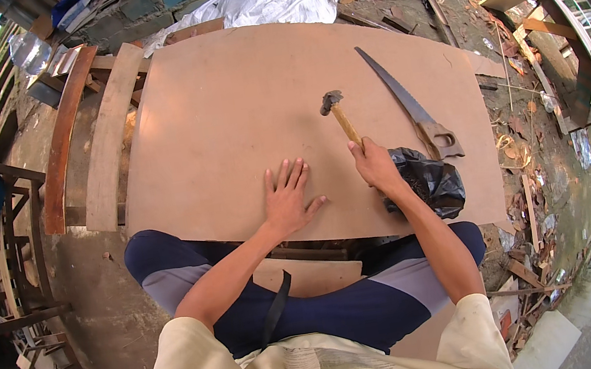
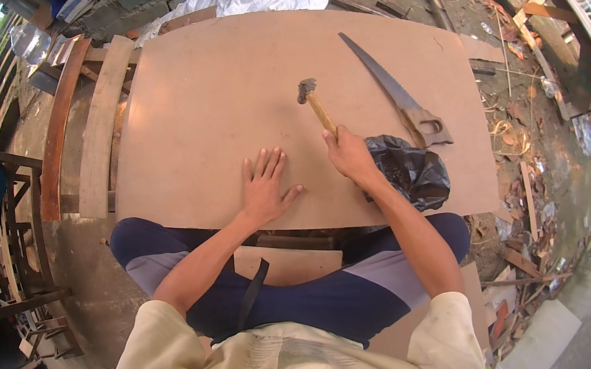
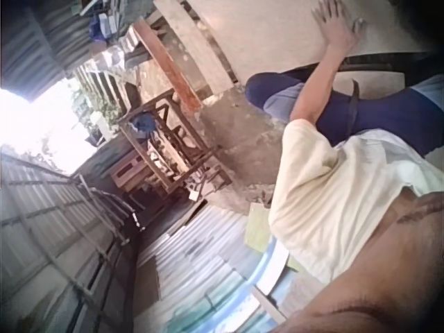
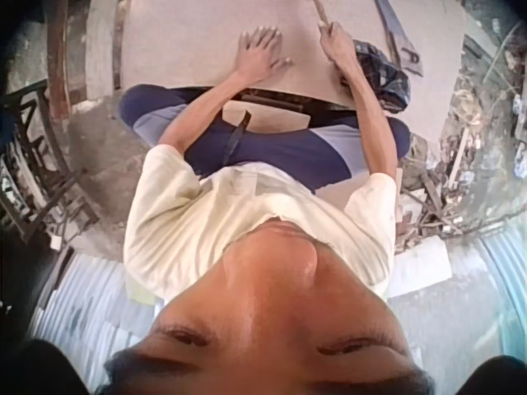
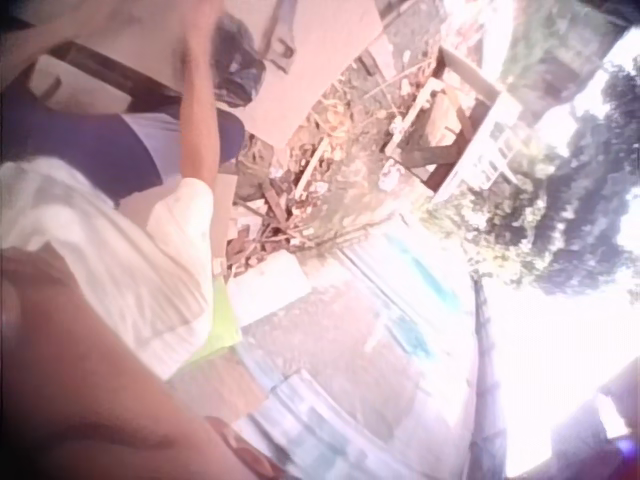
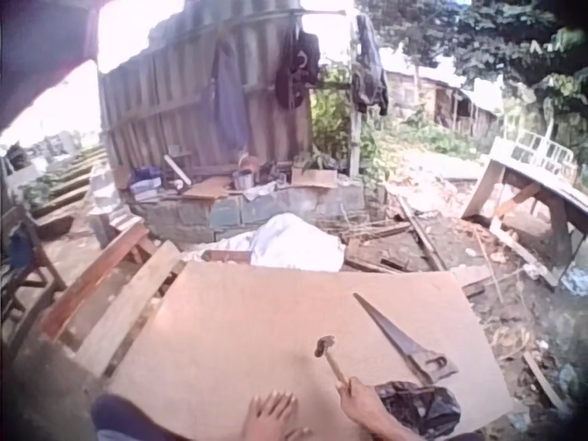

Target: The person hammers nails into a large board using a hammer. They repeatedly pick up nails from a black bag and drive them into the board surface.

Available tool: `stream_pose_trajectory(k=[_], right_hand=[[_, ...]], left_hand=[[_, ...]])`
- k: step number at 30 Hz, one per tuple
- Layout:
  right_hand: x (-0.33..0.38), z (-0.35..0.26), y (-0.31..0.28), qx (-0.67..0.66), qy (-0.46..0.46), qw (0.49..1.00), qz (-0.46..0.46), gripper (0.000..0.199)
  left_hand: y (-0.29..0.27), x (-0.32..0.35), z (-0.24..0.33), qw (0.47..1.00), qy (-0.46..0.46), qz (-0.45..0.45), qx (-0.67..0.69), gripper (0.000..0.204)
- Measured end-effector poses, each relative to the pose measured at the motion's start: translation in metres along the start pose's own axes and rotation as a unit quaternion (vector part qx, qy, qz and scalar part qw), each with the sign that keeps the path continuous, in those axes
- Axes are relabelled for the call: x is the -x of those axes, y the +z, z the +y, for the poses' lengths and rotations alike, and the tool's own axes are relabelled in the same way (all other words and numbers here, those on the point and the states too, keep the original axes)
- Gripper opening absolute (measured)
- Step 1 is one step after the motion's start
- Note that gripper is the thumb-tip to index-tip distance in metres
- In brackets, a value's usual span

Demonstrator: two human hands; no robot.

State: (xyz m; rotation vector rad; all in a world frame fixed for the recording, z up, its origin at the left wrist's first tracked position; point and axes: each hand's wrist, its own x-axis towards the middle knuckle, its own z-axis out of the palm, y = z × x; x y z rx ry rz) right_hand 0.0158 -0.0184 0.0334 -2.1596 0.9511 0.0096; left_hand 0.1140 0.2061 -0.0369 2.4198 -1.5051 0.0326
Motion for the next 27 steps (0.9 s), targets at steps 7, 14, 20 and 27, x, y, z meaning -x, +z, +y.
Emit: stream_pose_trajectory(k=[7, 14, 20, 27], right_hand=[[-0.028, -0.05, 0.04, -0.032, -0.047, 0.996, 0.063, 0.046], [-0.045, -0.041, 0.054, 0.023, -0.024, 0.997, 0.074, 0.041], [-0.04, -0.023, 0.065, 0.091, -0.089, 0.986, 0.104, 0.045], [-0.011, -0.045, 0.03, 0.049, 0.008, 0.998, 0.047, 0.048]], left_hand=[[-0.015, 0.004, -0.024, 0.996, 0.064, -0.055, 0.041, 0.087], [-0.012, 0.005, -0.025, 0.996, 0.064, -0.031, 0.049, 0.088], [-0.009, 0.004, -0.019, 0.996, 0.058, -0.013, 0.066, 0.086], [-0.014, 0.009, -0.02, 0.999, 0.024, -0.014, 0.04, 0.08]])
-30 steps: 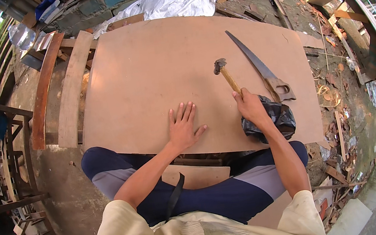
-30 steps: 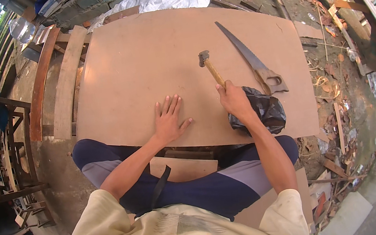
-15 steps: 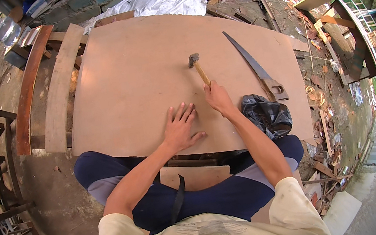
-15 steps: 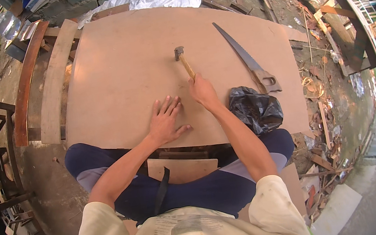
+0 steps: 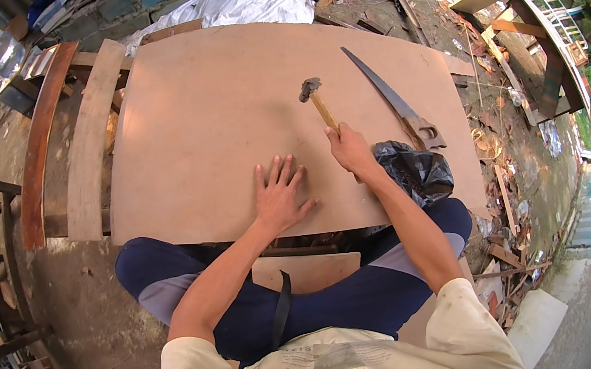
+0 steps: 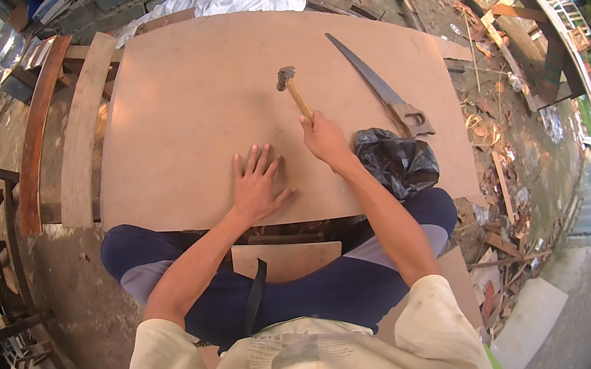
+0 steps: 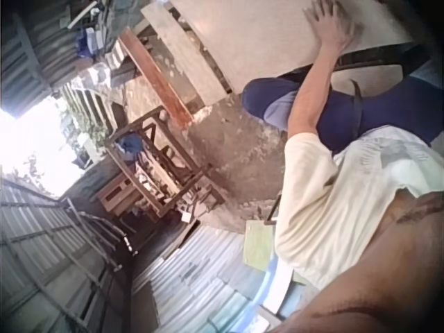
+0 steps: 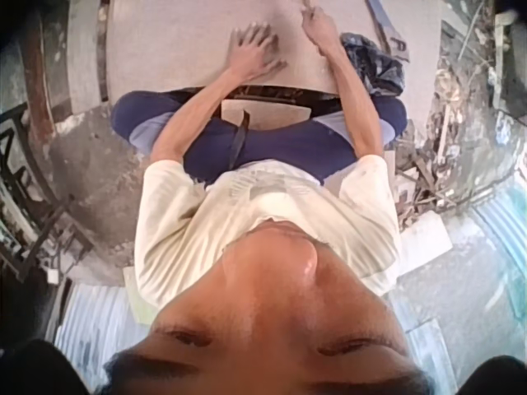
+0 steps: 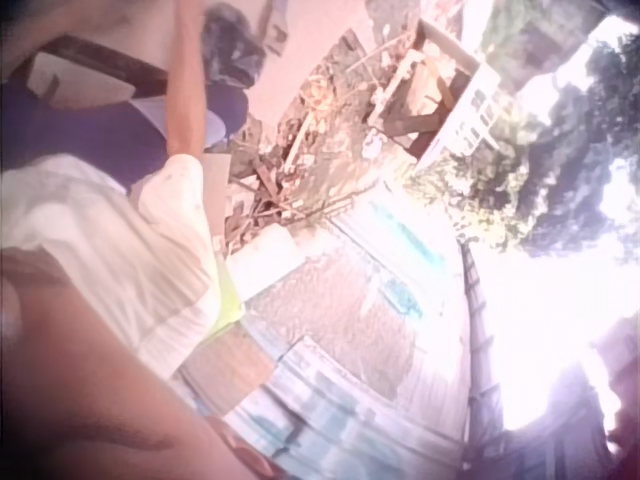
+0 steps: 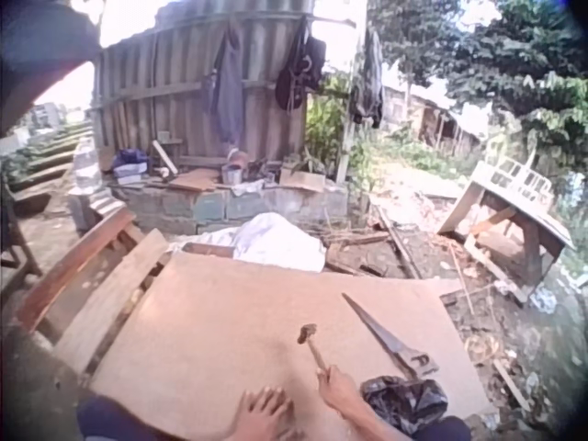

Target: The person hammers nails into a large board using a hammer. They repeatedly pick up nails from a black bag and drive them into the board surface.

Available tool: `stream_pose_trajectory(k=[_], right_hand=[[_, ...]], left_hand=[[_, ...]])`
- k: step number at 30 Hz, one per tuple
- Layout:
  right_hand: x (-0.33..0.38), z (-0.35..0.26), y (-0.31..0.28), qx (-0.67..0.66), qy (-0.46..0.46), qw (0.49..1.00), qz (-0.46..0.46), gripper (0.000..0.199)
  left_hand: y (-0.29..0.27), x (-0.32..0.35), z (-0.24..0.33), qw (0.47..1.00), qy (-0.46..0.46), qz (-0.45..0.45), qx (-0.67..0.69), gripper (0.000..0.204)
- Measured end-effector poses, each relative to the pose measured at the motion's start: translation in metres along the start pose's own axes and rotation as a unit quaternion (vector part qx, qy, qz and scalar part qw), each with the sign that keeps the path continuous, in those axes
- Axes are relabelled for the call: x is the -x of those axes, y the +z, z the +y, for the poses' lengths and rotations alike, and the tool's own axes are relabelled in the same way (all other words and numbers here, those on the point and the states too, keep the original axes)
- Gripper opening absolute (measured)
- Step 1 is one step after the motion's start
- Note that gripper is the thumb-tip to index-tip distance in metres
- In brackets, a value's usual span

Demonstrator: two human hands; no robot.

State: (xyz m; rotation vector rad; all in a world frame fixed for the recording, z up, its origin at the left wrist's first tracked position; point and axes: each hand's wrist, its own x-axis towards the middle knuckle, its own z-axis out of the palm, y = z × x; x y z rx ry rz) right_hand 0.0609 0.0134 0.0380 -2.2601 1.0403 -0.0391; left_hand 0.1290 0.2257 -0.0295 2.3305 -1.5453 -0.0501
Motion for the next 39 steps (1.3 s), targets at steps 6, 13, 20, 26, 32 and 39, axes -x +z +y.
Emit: stream_pose_trajectory(k=[6, 13, 20, 26, 32, 39], right_hand=[[0.053, 0.029, -0.011, 0.035, -0.011, 0.997, -0.07, 0.049], [0.068, 0.032, 0.012, -0.007, -0.037, 0.999, -0.035, 0.045], [0.055, 0.036, 0.024, -0.005, -0.041, 0.999, -0.003, 0.043], [0.076, 0.011, 0.014, -0.043, -0.109, 0.993, -0.022, 0.037], [0.101, -0.016, 0.039, -0.08, -0.174, 0.979, -0.068, 0.035], [0.096, -0.011, 0.071, 0.008, -0.181, 0.977, -0.113, 0.035]], left_hand=[[0.008, 0.002, -0.007, 0.999, -0.019, 0.032, -0.012, 0.075], [0.005, -0.003, -0.042, 0.988, -0.14, 0.018, -0.061, 0.078], [-0.015, -0.01, -0.08, 0.954, -0.288, -0.051, -0.063, 0.084], [-0.05, -0.013, -0.109, 0.937, -0.302, -0.174, -0.025, 0.104], [-0.062, -0.013, -0.132, 0.921, -0.331, -0.203, 0.029, 0.112], [-0.061, -0.011, -0.141, 0.919, -0.345, -0.183, 0.051, 0.115]])
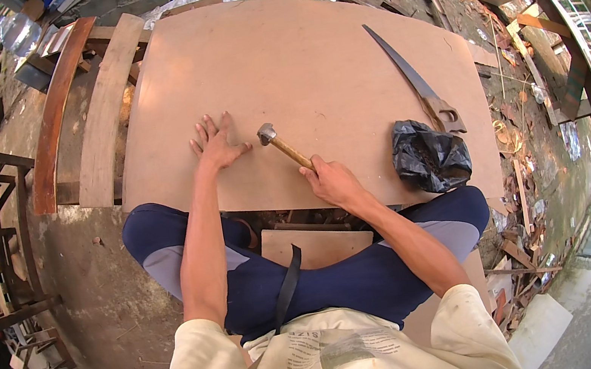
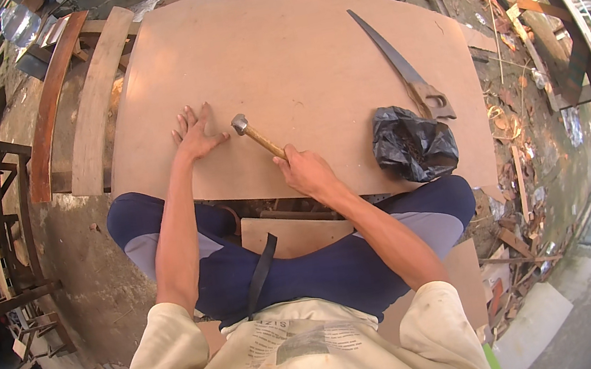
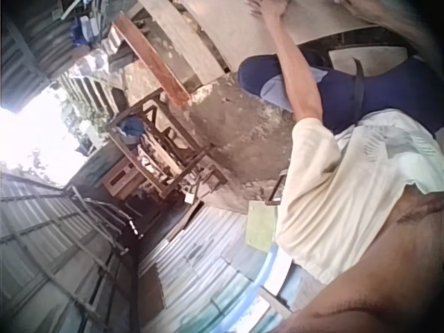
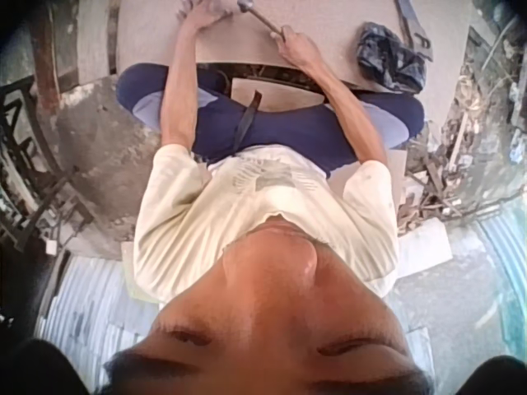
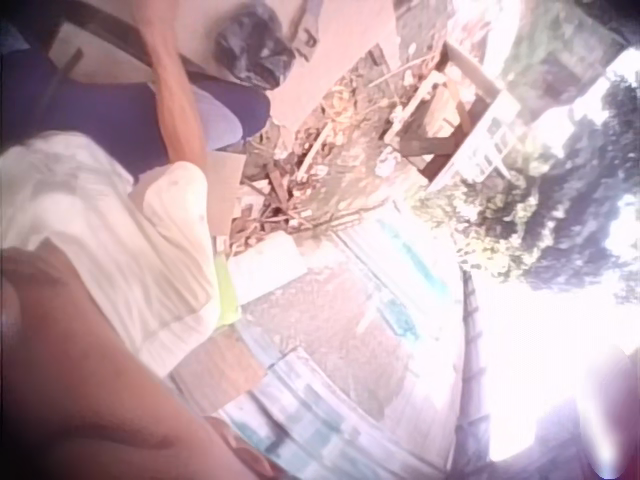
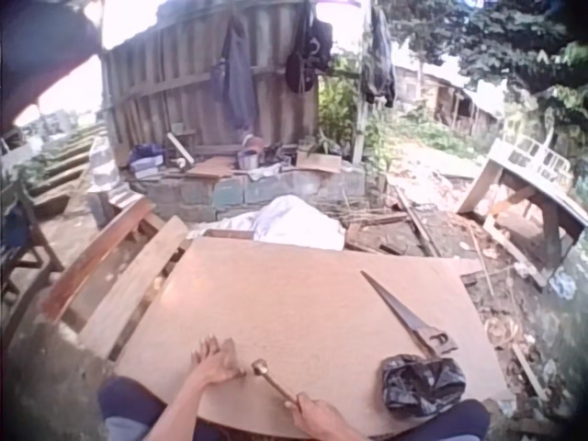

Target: The person hammers nails into a large board using a hammer. They repeatedly pick up nails from a black bag and drive them into the board surface.

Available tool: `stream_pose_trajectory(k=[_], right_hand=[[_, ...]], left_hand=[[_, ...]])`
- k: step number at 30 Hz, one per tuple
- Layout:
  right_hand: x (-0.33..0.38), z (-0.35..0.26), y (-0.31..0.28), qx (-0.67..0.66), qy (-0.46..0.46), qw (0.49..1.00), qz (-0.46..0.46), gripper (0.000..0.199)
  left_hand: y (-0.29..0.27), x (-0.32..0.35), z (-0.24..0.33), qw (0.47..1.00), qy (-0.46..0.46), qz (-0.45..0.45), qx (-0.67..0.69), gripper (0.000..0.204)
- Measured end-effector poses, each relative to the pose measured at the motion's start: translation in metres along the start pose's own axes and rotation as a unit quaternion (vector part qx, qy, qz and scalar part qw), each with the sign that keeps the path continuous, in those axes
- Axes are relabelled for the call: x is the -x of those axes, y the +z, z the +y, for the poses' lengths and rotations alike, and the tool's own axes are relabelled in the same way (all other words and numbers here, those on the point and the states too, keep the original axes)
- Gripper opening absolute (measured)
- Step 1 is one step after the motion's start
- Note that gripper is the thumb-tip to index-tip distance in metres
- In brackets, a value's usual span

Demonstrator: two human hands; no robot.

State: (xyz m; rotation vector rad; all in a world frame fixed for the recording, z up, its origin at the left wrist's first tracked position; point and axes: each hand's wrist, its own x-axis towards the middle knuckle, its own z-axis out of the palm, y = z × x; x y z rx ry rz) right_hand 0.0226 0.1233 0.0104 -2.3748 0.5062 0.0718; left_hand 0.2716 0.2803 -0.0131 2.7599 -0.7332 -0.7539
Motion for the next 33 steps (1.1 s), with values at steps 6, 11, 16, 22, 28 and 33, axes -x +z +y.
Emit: stream_pose_trajectory(k=[6, 11, 16, 22, 28, 33], right_hand=[[-0.005, 0.0, -0.007, 0.028, 0.04, 0.999, 0.0, 0.038], [0.001, 0.006, -0.033, -0.004, 0.101, 0.994, 0.045, 0.04], [0.022, 0.022, -0.066, 0.024, 0.122, 0.989, 0.075, 0.042], [0.055, 0.036, -0.058, -0.011, 0.119, 0.988, 0.094, 0.04], [0.059, 0.049, -0.031, 0.031, 0.133, 0.988, 0.073, 0.039], [0.065, 0.041, -0.056, 0.011, 0.141, 0.982, 0.128, 0.042]], left_hand=[[0.005, 0.004, 0.003, 1.0, 0.014, 0.022, -0.009, 0.103], [0.033, 0.018, 0.036, 0.991, 0.094, 0.067, -0.065, 0.081], [0.03, 0.03, 0.055, 0.987, 0.079, 0.097, -0.101, 0.079], [0.035, 0.031, 0.068, 0.985, 0.074, 0.118, -0.102, 0.079], [0.042, 0.028, 0.081, 0.986, 0.09, 0.124, -0.069, 0.081], [0.07, 0.039, 0.084, 0.972, 0.165, 0.148, -0.074, 0.08]])
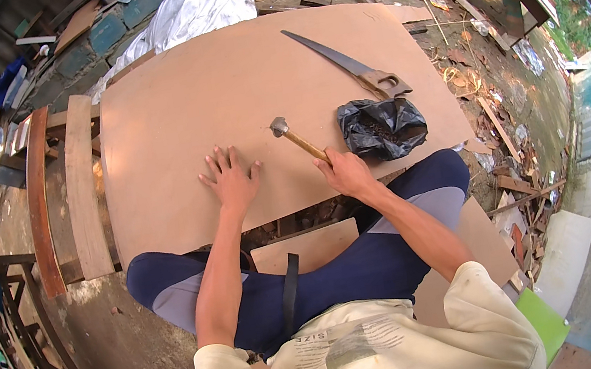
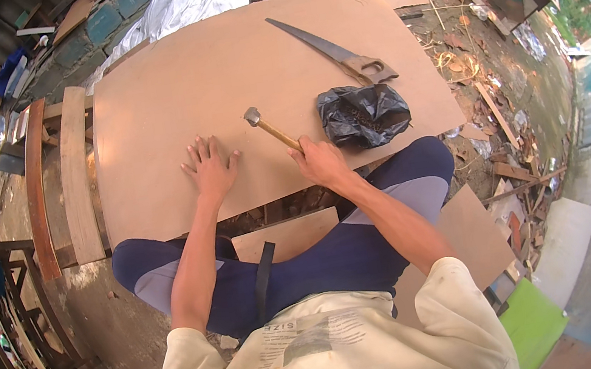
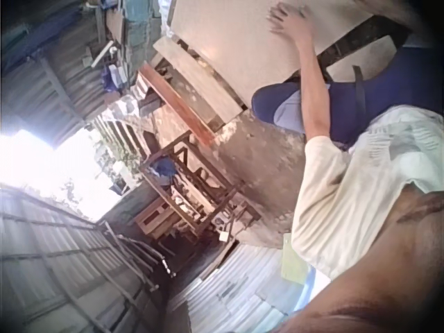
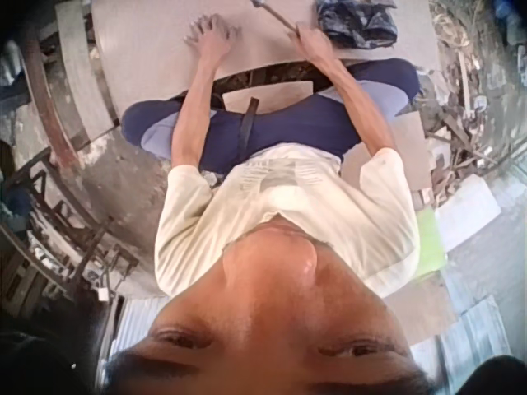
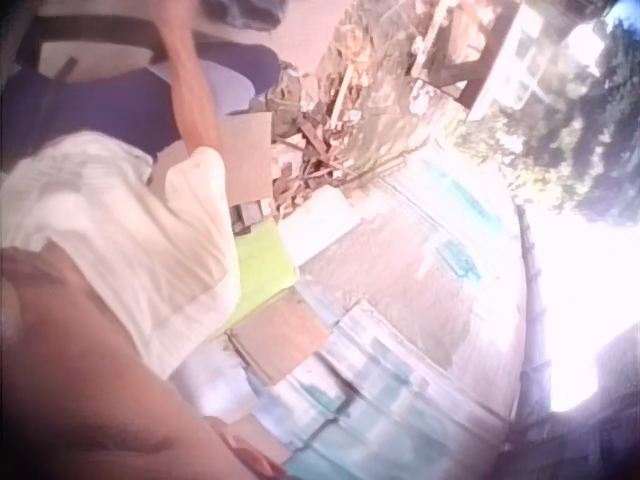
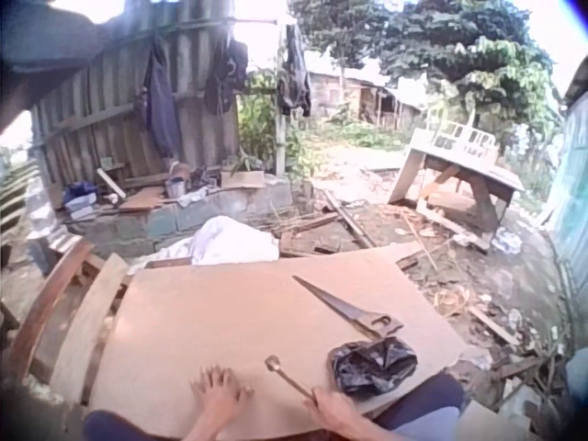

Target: The person hammers nails into a large board using a hammer. They repeatedly pick up nails from a black bag and drive them into the board surface.

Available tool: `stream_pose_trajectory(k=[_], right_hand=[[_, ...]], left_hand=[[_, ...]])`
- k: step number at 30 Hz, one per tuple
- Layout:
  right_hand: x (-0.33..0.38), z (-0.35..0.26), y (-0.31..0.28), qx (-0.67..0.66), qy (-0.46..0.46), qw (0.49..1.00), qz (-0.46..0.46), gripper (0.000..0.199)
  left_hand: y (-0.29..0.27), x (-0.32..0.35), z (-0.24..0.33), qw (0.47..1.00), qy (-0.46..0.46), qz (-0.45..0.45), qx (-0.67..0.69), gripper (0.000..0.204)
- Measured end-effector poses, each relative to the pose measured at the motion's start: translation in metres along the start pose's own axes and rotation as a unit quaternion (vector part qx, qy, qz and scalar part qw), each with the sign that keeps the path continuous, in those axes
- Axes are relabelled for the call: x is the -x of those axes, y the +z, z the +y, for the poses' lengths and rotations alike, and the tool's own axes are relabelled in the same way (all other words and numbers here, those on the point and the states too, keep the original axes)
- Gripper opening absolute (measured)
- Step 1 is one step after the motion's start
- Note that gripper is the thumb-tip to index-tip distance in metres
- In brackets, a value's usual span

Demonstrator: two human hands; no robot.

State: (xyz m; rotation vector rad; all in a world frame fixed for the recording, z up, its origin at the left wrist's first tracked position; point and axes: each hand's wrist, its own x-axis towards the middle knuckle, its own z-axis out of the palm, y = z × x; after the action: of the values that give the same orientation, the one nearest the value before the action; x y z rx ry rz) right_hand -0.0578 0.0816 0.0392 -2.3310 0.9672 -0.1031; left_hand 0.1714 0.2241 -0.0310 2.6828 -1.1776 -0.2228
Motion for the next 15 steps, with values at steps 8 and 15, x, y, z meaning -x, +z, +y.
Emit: stream_pose_trajectory(k=[8, 15], right_hand=[[0.005, 0.035, -0.064, -0.113, 0.13, 0.977, 0.122, 0.049], [0.019, 0.088, -0.136, -0.108, 0.197, 0.941, 0.254, 0.045]], left_hand=[[0.025, -0.007, 0.074, 0.967, 0.253, -0.012, -0.026, 0.069], [0.037, -0.094, 0.143, 0.963, 0.257, -0.035, -0.069, 0.068]])
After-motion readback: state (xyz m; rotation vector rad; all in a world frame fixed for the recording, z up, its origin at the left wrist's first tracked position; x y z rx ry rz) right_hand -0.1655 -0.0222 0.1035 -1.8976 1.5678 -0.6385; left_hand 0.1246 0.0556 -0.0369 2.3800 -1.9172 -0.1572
